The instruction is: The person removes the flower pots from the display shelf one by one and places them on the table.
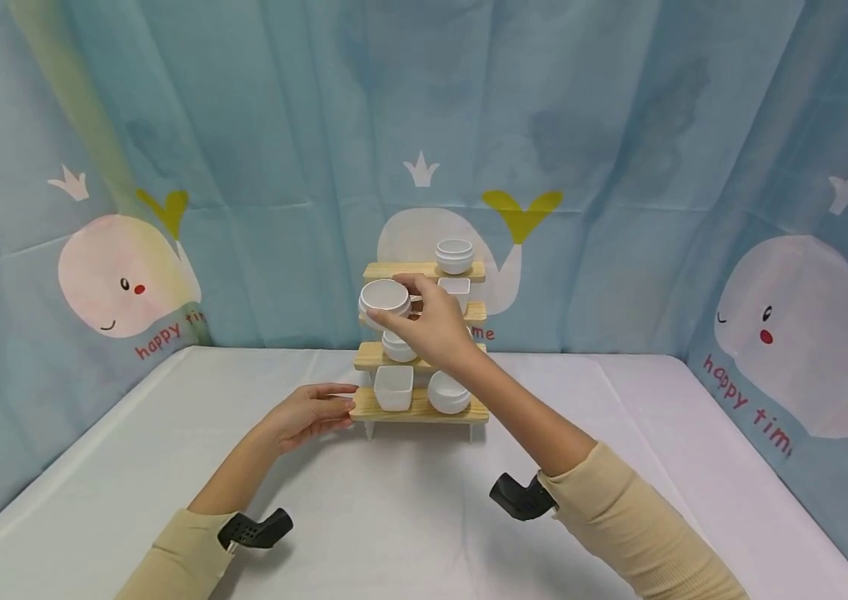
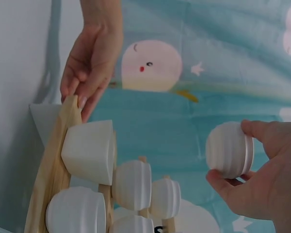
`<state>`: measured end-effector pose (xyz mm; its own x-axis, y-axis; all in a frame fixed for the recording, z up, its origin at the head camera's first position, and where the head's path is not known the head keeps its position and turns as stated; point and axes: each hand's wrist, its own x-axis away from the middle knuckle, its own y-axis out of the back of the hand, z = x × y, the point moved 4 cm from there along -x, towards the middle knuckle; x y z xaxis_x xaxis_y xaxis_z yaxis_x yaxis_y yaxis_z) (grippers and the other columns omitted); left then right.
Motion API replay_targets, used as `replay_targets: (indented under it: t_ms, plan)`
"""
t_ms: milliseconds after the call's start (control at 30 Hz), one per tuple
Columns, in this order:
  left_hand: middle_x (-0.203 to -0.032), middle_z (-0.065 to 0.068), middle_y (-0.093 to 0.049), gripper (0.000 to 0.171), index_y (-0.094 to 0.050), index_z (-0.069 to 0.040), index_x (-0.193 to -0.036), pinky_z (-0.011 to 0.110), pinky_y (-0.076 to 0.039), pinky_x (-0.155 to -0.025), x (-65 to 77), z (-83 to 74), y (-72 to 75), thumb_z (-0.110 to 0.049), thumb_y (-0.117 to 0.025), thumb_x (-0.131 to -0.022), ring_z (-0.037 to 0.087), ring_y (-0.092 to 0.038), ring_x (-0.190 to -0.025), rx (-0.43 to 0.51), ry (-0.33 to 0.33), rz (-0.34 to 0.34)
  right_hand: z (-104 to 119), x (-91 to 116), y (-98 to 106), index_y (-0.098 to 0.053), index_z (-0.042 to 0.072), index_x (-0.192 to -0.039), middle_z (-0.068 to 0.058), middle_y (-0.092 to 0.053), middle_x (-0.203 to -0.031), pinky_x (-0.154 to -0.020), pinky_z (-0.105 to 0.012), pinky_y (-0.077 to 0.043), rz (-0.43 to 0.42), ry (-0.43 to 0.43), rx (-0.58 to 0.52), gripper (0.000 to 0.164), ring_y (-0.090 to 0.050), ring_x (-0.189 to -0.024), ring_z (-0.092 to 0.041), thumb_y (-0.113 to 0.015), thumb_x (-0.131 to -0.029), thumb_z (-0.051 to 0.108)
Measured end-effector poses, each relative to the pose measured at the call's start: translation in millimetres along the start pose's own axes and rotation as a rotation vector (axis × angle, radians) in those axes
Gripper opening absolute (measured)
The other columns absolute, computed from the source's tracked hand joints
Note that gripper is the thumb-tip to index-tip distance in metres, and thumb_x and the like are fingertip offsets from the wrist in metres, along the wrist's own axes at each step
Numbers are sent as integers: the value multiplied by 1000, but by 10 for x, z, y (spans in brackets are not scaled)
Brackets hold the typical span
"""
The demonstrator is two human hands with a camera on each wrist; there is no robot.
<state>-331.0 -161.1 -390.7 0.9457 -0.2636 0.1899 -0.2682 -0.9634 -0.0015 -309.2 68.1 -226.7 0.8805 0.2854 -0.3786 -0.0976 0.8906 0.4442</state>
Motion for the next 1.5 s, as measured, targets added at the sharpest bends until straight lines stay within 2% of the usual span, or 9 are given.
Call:
replay_targets:
  t_ms: [300,667,1000,1233,1500]
  plan:
    - [-117,15,-68,49,-49,11,-149,25,-63,-84,-2,5,11,-4,-63,-105,11,-71,-88,-14,30,-4,-54,118,-19,-49,-2,-152,-18,-61,-142,-98,-43,-60,15,14,-28,65,-67,-121,-34,-79,-97,17]
    - [-106,10,-71,50,-51,13,-146,26,-64,-84,-34,-26,22,-3,-67,-102,11,-72,-86,-56,33,9,-100,262,-58,-51,0,-152,-16,-61,-141,-86,-30,-60,36,11,-62,63,-68,-113,-30,-79,-97,15]
    - [-102,7,-72,50,-50,13,-147,25,-64,-82,-72,-2,41,-2,-66,-102,10,-72,-86,-38,30,26,-156,365,-88,-55,1,-148,-18,-63,-136,-90,-34,-62,50,36,-103,57,-68,-115,-33,-78,-97,11]
    - [-106,8,-71,51,-48,13,-147,25,-63,-83,-85,13,46,-3,-66,-102,11,-72,-87,-29,26,38,-217,452,-118,-56,0,-147,-18,-63,-138,-96,-39,-62,34,6,-110,58,-69,-118,-34,-80,-95,12]
    - [-106,8,-72,50,-49,13,-147,24,-63,-83,-103,20,53,-4,-66,-103,10,-72,-88,-30,19,45,-274,549,-182,-53,-2,-149,-20,-62,-137,-96,-37,-62,43,-10,-160,62,-69,-119,-34,-80,-94,6]
